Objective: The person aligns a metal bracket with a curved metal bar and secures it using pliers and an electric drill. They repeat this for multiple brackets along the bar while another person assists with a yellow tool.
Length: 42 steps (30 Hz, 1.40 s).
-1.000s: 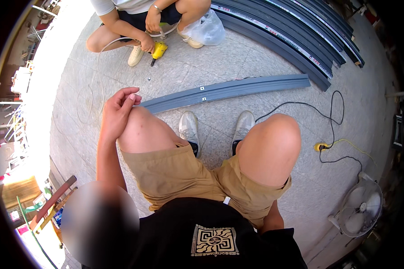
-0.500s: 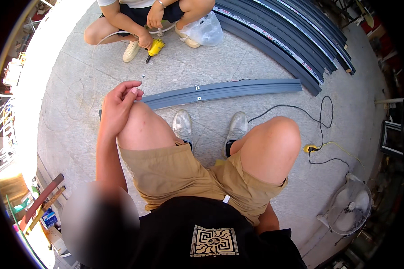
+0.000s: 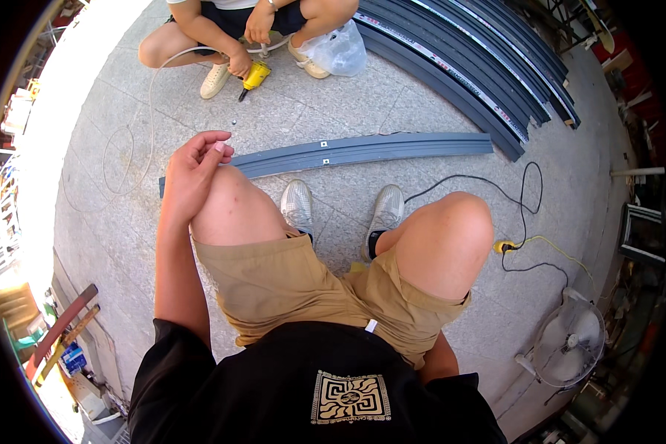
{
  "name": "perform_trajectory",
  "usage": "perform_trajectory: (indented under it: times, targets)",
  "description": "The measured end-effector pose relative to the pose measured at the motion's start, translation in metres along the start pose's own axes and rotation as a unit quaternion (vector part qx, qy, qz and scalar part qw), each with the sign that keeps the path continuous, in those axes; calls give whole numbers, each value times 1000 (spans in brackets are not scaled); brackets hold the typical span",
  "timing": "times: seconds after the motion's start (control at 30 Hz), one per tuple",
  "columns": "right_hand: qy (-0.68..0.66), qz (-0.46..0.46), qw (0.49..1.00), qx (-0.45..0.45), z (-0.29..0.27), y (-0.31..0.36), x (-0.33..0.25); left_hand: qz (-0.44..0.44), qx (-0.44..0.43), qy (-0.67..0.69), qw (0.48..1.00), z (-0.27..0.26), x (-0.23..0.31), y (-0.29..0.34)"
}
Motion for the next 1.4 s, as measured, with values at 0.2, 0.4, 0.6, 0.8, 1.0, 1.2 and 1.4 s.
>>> perform_trajectory:
  times: [0.2, 0.4, 0.6, 0.8, 1.0, 1.2, 1.4]
  targets:
    - [12, -5, 1000, -1, 2, 0, -3, 3, 1, 1, 1000, 0, -1, 2]
    - [18, -8, 1000, -3, 4, 0, -4, 6, 2, 16, 1000, -2, -3, 2]
    - [18, 0, 1000, -2, 5, 2, -3, 8, 4, 10, 1000, -2, -5, 1]
    - [15, 7, 1000, -5, 7, 3, 1, 8, 3, 10, 1000, -2, -4, 1]
    - [15, 17, 1000, -6, 7, 3, 5, -3, 0, 11, 1000, -2, -3, 2]
    - [18, 26, 999, -10, 7, 5, 7, 4, 5, 15, 1000, -2, -6, 1]
    - [28, 42, 999, -15, 6, 3, 10, 3, 7, 10, 1000, -5, -6, 3]
Point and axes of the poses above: each hand's wrist, its own y-axis away from the middle knuckle, its own z-axis out of the palm, x = y × z, the point moved 3 cm from there along -y, towards the middle knuckle, and after that the axes turned 15 degrees about z, right-handed, at the moved point
